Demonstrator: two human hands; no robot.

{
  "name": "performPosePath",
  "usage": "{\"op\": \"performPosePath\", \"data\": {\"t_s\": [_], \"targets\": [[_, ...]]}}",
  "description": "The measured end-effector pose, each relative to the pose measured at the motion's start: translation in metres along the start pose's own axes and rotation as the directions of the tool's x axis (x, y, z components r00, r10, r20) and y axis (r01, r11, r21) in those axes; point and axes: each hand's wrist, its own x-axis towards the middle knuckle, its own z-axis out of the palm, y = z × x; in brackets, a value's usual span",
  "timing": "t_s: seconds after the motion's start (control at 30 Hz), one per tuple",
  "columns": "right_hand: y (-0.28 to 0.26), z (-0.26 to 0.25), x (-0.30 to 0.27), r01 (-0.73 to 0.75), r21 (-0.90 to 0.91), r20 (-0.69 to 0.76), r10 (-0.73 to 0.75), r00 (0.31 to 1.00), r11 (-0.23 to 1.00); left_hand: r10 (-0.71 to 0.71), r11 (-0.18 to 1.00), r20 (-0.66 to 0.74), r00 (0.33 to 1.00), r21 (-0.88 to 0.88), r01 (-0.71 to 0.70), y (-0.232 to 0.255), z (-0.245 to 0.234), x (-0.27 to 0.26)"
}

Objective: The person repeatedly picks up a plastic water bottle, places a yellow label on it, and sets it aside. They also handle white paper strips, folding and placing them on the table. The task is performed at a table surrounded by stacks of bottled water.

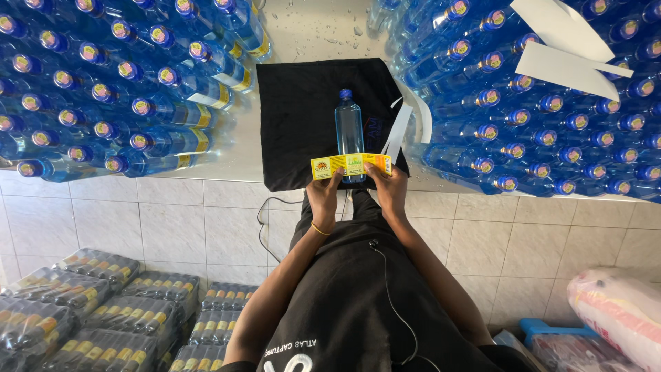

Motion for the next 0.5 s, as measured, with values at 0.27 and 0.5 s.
{"op": "performPosePath", "data": {"t_s": [0.27, 0.5], "targets": [[-0.014, 0.012, -0.013, -0.041, 0.045, 0.056, 0.038, 0.998, 0.998, 0.022, 1.000, -0.012, 1.000, 0.004, -0.022, -0.011, 0.006, 0.006], [-0.012, 0.017, -0.005, -0.161, 0.399, 0.138, 0.114, 0.984, 0.903, 0.028, 0.996, -0.045, 0.999, -0.089, -0.032, -0.001, -0.001, -0.003]]}}
